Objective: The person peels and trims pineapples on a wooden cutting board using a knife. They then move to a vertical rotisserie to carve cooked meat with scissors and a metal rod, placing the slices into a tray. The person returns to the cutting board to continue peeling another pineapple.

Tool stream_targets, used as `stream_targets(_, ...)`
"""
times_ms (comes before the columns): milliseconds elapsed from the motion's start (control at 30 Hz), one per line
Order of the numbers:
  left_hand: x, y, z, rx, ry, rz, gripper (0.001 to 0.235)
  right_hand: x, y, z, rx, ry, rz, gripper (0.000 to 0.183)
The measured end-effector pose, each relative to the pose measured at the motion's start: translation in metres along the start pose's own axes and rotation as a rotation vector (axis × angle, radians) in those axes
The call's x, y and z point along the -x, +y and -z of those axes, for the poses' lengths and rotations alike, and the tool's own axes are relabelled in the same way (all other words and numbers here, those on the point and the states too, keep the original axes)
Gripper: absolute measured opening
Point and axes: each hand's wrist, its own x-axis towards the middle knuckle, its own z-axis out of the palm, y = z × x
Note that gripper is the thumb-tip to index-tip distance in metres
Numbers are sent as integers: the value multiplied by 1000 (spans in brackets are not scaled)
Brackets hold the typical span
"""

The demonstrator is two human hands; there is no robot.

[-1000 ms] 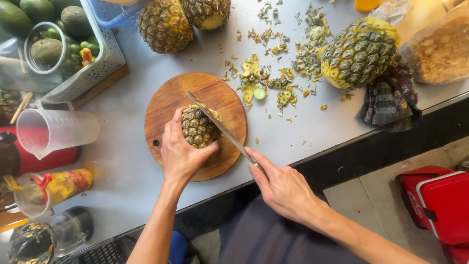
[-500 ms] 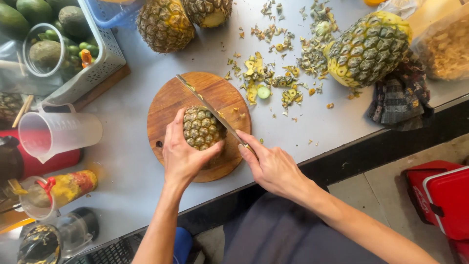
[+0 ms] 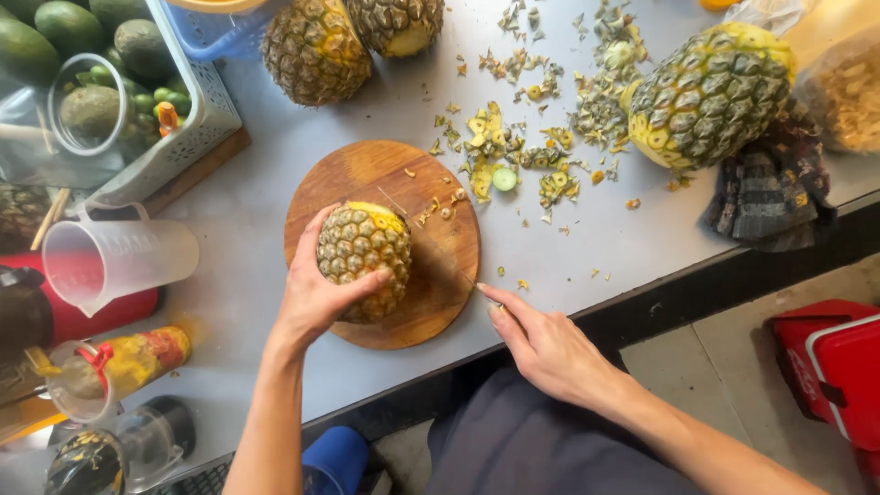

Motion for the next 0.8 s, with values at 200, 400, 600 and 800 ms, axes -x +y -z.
stream_targets(200, -9, -6, 6, -50, -71, -23, 97, 10, -9, -10, 139, 83, 10, 54)
stream_targets(400, -8, -12, 5, -88, -40, -14, 99, 7, -6, -14, 185, 70, -30, 56)
stream_targets(600, -14, -21, 11, -1, -72, -50, 112, -22, -23, -6, -20, 86, 254, 46)
stream_targets(800, -22, -37, 13, 79, -88, 21, 110, -16, -6, -9, -74, -63, -23, 49)
